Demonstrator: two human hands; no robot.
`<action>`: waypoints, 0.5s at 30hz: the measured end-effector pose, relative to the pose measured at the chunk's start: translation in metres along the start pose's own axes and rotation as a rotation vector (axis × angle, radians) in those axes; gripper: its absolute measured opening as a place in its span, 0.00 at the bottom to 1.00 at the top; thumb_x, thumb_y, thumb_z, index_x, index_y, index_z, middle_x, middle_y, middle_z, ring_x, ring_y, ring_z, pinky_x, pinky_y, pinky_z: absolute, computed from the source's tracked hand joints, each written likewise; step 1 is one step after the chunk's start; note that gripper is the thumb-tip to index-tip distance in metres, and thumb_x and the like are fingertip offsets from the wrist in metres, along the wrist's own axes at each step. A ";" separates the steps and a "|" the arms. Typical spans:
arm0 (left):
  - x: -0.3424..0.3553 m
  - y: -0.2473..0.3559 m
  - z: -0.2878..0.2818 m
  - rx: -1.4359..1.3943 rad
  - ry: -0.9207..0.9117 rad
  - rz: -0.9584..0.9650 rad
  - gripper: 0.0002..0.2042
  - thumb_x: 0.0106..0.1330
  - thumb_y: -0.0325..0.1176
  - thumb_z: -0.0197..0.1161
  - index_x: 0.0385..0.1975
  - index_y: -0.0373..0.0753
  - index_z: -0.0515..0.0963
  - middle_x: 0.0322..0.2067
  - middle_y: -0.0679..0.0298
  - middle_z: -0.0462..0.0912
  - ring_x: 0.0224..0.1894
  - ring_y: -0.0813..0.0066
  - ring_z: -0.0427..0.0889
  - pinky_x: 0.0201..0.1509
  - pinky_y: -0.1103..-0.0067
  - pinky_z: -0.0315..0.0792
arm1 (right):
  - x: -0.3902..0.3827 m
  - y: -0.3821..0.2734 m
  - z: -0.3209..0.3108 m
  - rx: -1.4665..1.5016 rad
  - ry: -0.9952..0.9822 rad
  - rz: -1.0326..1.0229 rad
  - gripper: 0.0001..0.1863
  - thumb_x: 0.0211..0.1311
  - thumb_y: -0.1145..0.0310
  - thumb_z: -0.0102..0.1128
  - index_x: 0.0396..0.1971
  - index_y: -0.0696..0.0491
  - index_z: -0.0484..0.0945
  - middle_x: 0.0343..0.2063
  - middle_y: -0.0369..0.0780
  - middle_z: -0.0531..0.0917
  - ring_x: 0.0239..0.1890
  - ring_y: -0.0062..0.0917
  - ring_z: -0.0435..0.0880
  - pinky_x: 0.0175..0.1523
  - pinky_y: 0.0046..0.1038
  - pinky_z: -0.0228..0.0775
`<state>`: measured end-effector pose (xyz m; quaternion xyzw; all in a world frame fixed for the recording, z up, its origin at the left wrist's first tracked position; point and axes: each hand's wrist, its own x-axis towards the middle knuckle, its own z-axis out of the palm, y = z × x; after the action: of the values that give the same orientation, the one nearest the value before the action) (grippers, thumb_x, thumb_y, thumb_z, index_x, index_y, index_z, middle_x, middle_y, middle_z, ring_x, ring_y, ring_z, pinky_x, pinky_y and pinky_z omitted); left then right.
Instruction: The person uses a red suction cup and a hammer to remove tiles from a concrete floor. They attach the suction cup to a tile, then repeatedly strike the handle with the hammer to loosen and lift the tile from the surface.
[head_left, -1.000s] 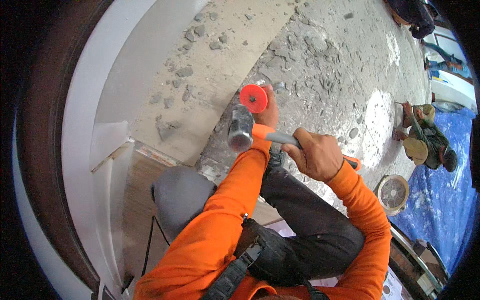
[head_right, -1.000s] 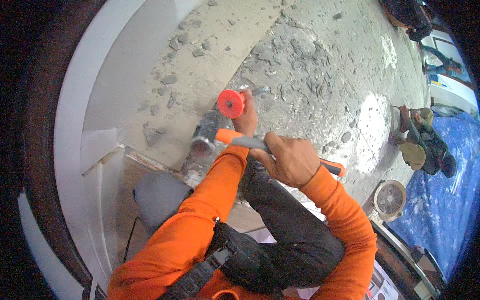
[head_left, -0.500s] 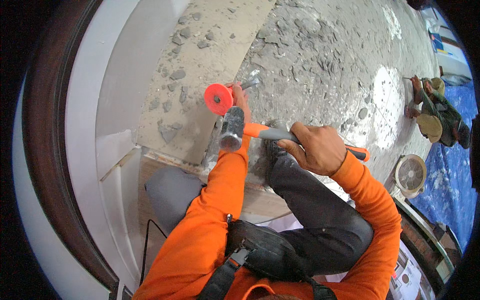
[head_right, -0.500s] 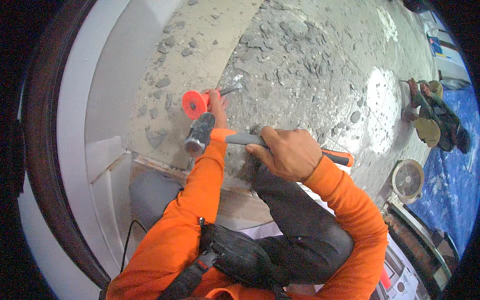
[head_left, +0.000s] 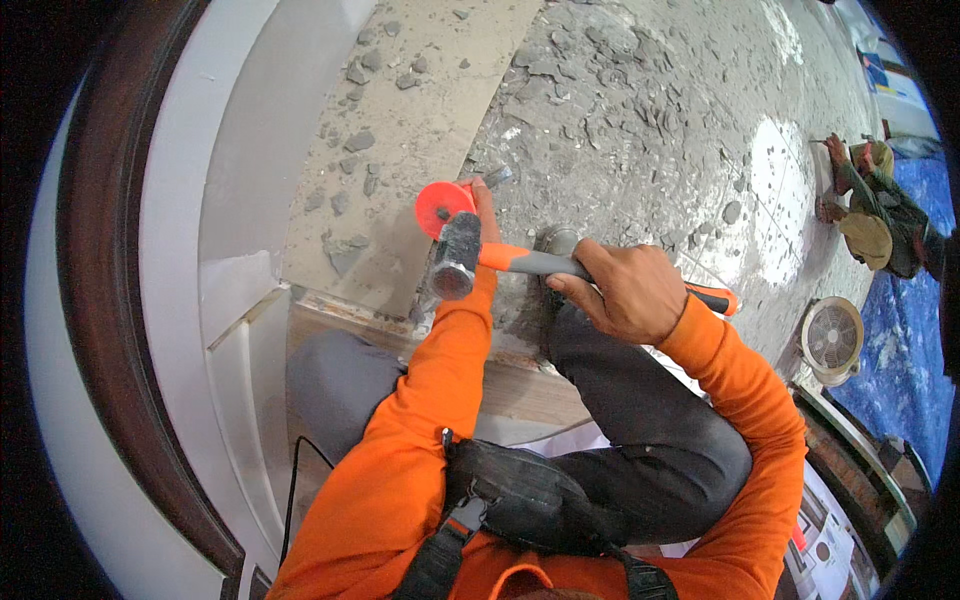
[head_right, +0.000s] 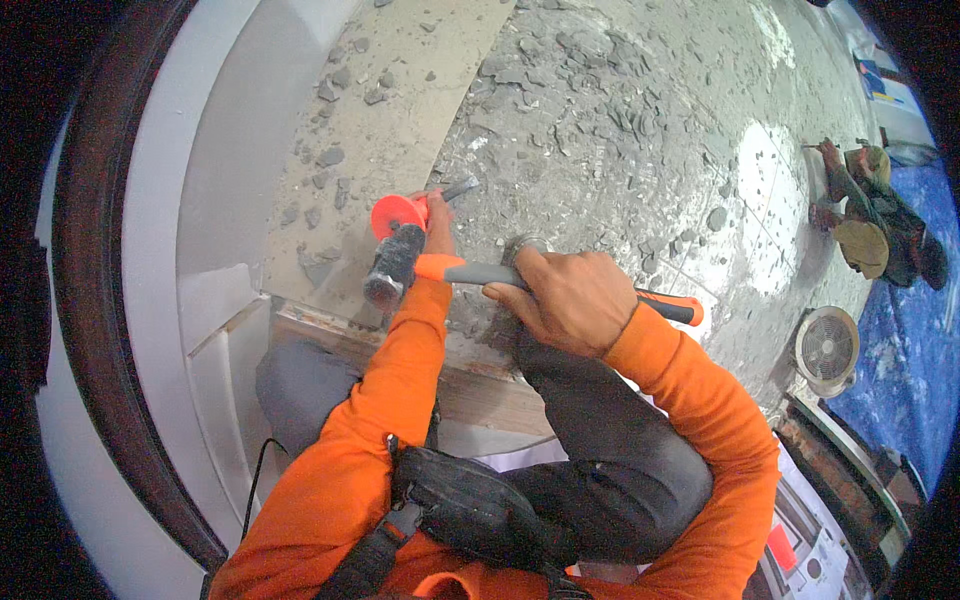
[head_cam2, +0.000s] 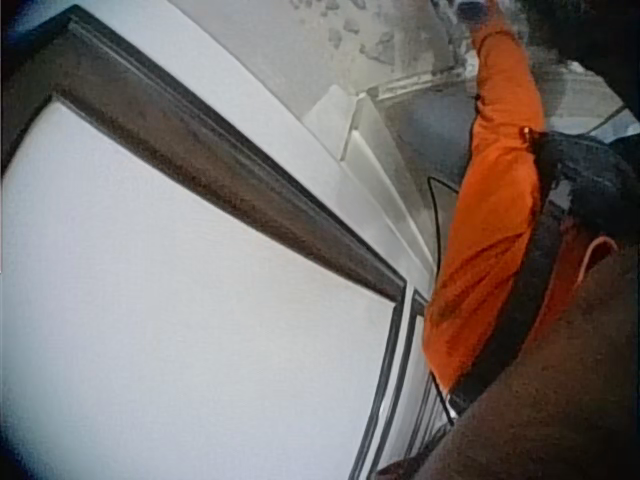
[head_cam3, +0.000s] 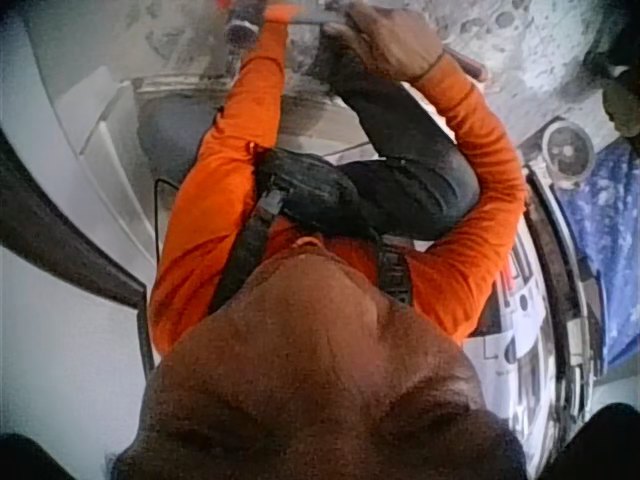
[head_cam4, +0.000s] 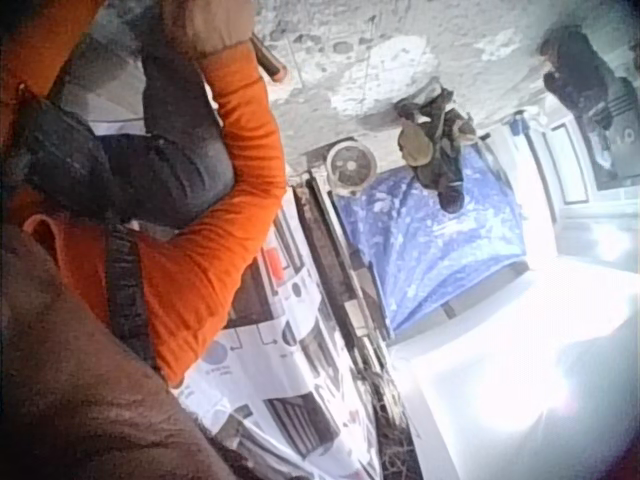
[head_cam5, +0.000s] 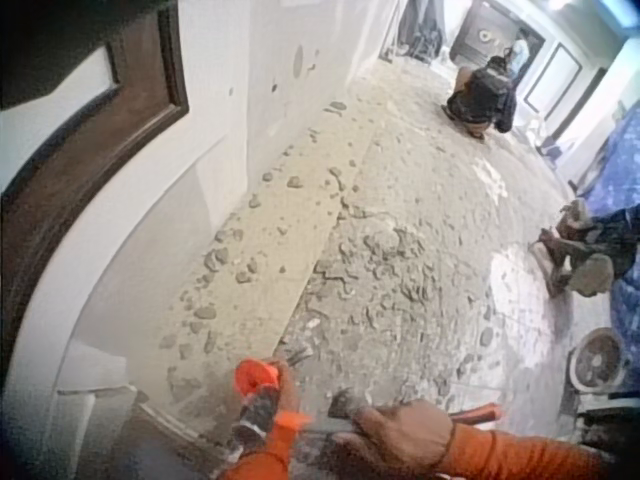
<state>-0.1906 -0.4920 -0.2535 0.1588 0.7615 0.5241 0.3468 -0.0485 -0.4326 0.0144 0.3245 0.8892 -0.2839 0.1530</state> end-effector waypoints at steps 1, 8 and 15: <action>-0.001 0.006 -0.003 0.116 -0.030 0.003 0.15 0.73 0.44 0.58 0.45 0.37 0.73 0.37 0.60 0.82 0.41 0.72 0.81 0.42 0.75 0.77 | 0.001 0.000 0.003 0.004 0.013 0.002 0.25 0.69 0.45 0.55 0.30 0.55 0.70 0.15 0.48 0.78 0.18 0.48 0.80 0.22 0.47 0.70; 0.009 0.023 -0.001 0.195 -0.077 0.068 0.17 0.76 0.46 0.49 0.41 0.38 0.76 0.40 0.56 0.81 0.44 0.55 0.78 0.49 0.67 0.70 | 0.015 -0.014 0.006 -0.021 0.126 -0.061 0.25 0.70 0.45 0.53 0.30 0.55 0.71 0.17 0.47 0.80 0.18 0.47 0.81 0.23 0.46 0.73; 0.016 0.011 0.010 0.266 0.001 0.111 0.19 0.76 0.50 0.51 0.41 0.38 0.76 0.36 0.55 0.81 0.43 0.53 0.78 0.48 0.65 0.69 | 0.036 -0.013 0.006 -0.127 0.005 0.002 0.25 0.70 0.46 0.53 0.29 0.55 0.71 0.18 0.47 0.80 0.19 0.47 0.81 0.23 0.46 0.72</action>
<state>-0.1967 -0.4710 -0.2511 0.2449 0.8144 0.4369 0.2931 -0.0834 -0.4261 -0.0013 0.3155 0.9056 -0.2260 0.1714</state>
